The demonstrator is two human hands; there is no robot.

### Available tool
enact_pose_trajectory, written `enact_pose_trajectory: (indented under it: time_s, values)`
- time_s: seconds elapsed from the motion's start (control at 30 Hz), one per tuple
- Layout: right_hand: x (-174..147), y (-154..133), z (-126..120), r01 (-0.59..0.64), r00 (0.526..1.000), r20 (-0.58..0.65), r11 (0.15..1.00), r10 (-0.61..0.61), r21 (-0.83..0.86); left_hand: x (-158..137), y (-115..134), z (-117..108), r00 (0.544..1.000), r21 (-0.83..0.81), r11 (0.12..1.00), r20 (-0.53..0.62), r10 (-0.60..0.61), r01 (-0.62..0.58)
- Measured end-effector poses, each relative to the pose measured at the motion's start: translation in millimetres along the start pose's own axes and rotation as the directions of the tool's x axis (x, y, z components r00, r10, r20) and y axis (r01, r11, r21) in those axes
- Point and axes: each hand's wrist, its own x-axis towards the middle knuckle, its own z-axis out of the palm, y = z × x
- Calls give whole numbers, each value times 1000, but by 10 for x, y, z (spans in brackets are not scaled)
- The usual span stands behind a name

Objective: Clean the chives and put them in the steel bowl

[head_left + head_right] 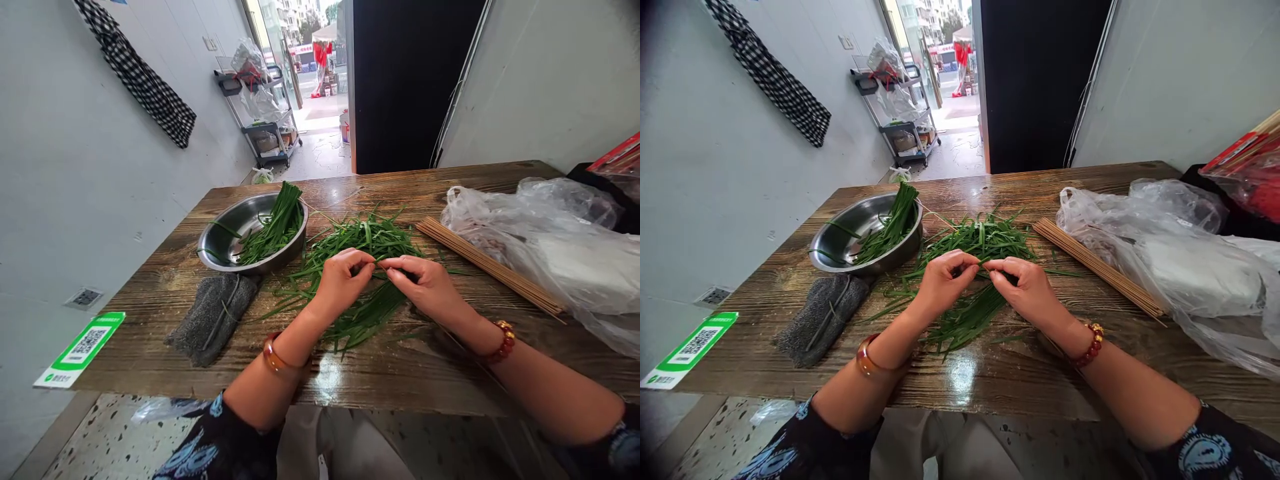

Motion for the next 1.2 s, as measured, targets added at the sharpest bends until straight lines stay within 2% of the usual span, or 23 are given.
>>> enact_pose_trajectory:
  time_s: [0.23,0.47,0.6,0.8,1.2]
  values:
    - [-2,-17,-16,-47,999,-9,998,46,-29,-12,13,7,999,67,997,-6,39,-39]
    - [-18,-43,-36,-37,999,33,998,39,-46,-3,13,-11,1000,42,999,10,26,-26]
    - [-27,-39,-30,-31,999,17,998,32,-51,0,10,-6,1000,-19,1000,17,-25,26]
    - [-24,-23,-21,-25,1000,0,999,25,-33,-9,26,13,986,-177,970,5,-166,165]
    - [-33,-33,-14,-3,1000,-8,1000,3,-23,-1,76,-6,963,-304,914,90,-253,268]
